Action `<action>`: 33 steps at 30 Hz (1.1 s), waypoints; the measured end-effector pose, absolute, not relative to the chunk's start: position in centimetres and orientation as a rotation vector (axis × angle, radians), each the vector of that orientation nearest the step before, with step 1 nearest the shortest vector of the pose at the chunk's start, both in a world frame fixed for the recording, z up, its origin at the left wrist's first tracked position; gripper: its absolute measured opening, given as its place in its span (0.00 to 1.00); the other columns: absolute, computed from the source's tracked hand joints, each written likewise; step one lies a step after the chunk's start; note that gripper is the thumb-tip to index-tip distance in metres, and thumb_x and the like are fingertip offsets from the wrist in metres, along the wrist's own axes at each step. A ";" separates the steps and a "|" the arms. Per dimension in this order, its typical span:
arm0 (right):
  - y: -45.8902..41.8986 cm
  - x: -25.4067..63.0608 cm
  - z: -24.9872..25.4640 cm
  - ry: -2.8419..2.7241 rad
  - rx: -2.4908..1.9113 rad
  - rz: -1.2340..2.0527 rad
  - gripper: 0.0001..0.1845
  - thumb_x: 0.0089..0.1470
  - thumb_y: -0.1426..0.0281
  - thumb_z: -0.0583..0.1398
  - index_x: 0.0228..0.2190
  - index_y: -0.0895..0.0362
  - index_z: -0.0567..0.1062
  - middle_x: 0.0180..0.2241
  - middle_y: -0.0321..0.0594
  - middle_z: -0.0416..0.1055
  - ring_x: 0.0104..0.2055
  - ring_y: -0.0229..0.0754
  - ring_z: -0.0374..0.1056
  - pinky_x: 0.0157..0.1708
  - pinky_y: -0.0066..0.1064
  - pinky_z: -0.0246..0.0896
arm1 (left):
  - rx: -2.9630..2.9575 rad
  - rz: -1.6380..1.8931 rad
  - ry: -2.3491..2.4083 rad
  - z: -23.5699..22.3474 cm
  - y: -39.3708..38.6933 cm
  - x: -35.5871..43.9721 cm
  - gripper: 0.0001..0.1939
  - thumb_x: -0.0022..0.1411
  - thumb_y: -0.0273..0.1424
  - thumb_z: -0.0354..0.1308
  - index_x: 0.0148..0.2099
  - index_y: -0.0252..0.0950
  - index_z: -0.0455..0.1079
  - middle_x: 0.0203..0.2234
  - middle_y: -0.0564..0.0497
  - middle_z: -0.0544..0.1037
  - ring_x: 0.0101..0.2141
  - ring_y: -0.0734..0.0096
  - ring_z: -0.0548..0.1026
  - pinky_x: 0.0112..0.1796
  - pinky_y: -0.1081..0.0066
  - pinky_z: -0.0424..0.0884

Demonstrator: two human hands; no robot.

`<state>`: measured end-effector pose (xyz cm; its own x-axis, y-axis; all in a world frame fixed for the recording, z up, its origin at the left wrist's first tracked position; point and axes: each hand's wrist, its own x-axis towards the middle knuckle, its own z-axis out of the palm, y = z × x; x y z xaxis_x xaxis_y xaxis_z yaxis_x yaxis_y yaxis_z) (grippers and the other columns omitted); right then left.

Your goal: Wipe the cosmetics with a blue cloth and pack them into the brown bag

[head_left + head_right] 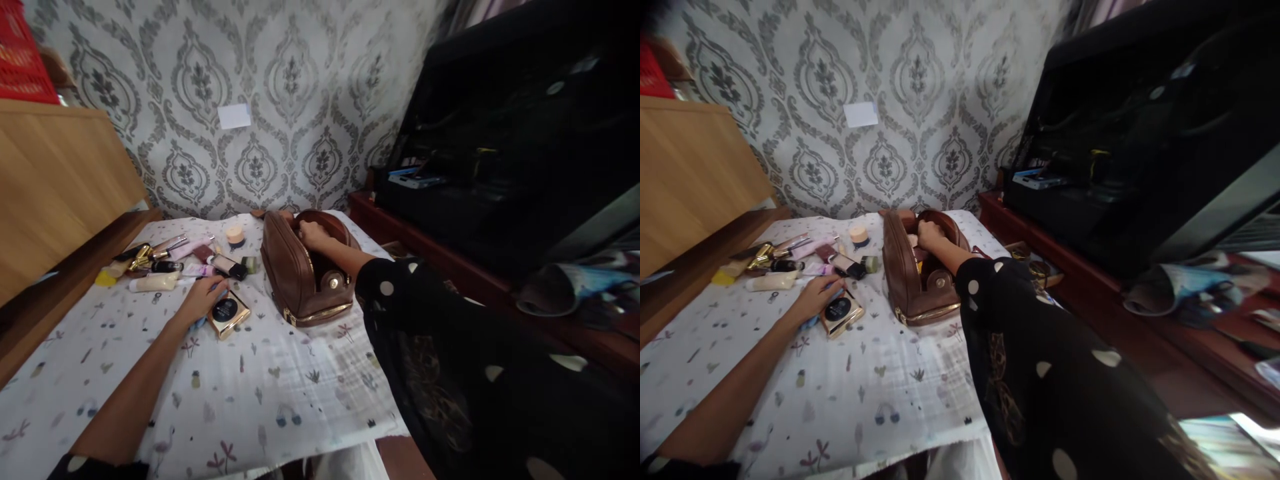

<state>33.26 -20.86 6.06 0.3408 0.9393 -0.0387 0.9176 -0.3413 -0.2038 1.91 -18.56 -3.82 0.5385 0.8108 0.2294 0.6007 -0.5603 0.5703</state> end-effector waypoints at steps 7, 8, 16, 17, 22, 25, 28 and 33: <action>-21.3 33.4 5.9 -1.648 -2.413 0.180 0.20 0.64 0.63 0.60 0.54 0.58 0.71 0.53 0.47 0.71 0.52 0.48 0.71 0.50 0.46 0.70 | 2.321 0.668 1.181 -3.3 -18.9 2.1 0.27 0.61 0.52 0.45 0.31 0.36 0.74 0.25 0.50 0.79 0.30 0.61 0.74 0.34 0.68 0.67; -21.3 33.5 5.8 -1.643 -2.411 0.178 0.20 0.65 0.63 0.59 0.55 0.58 0.70 0.53 0.47 0.71 0.52 0.48 0.71 0.50 0.45 0.70 | 2.315 0.665 1.179 -3.2 -19.0 2.2 0.28 0.61 0.53 0.45 0.31 0.36 0.74 0.25 0.50 0.79 0.30 0.61 0.74 0.34 0.68 0.67; -21.3 33.5 6.1 -1.674 -2.448 0.199 0.21 0.63 0.63 0.62 0.54 0.59 0.71 0.53 0.47 0.70 0.51 0.48 0.71 0.49 0.45 0.70 | 2.299 0.695 1.172 -2.9 -19.2 2.3 0.29 0.60 0.54 0.45 0.31 0.36 0.75 0.25 0.49 0.80 0.29 0.60 0.75 0.33 0.67 0.69; -21.4 33.5 6.2 -1.684 -2.457 0.205 0.21 0.63 0.63 0.62 0.53 0.59 0.71 0.53 0.48 0.70 0.51 0.48 0.71 0.49 0.45 0.70 | 2.296 0.691 1.174 -2.9 -19.2 2.4 0.29 0.60 0.54 0.46 0.31 0.36 0.75 0.25 0.49 0.80 0.29 0.60 0.75 0.33 0.67 0.69; -22.0 33.4 7.0 -1.748 -2.487 0.219 0.20 0.63 0.63 0.61 0.53 0.59 0.72 0.53 0.48 0.70 0.51 0.47 0.71 0.49 0.45 0.70 | 2.287 0.672 1.186 -2.8 -19.2 2.4 0.28 0.59 0.54 0.45 0.31 0.36 0.75 0.26 0.48 0.79 0.30 0.59 0.75 0.34 0.67 0.68; -22.5 33.1 7.3 -1.800 -2.480 0.196 0.20 0.63 0.63 0.61 0.53 0.59 0.72 0.54 0.48 0.70 0.52 0.48 0.70 0.50 0.46 0.70 | 2.297 0.662 1.188 -2.9 -19.2 2.4 0.28 0.60 0.54 0.45 0.31 0.36 0.74 0.25 0.48 0.79 0.30 0.60 0.75 0.34 0.68 0.68; -22.8 32.9 7.6 -1.847 -2.478 0.187 0.20 0.63 0.63 0.61 0.53 0.60 0.72 0.54 0.49 0.70 0.52 0.48 0.70 0.51 0.46 0.69 | 2.304 0.656 1.194 -2.9 -19.1 2.3 0.29 0.60 0.54 0.45 0.31 0.36 0.75 0.25 0.49 0.79 0.30 0.60 0.75 0.34 0.68 0.68; -23.1 33.0 8.4 -1.887 -2.483 0.209 0.19 0.63 0.66 0.61 0.52 0.61 0.74 0.54 0.53 0.72 0.55 0.51 0.71 0.54 0.46 0.68 | 2.315 0.648 1.191 -2.7 -19.2 2.4 0.29 0.59 0.55 0.44 0.31 0.36 0.75 0.26 0.48 0.80 0.32 0.58 0.75 0.35 0.68 0.69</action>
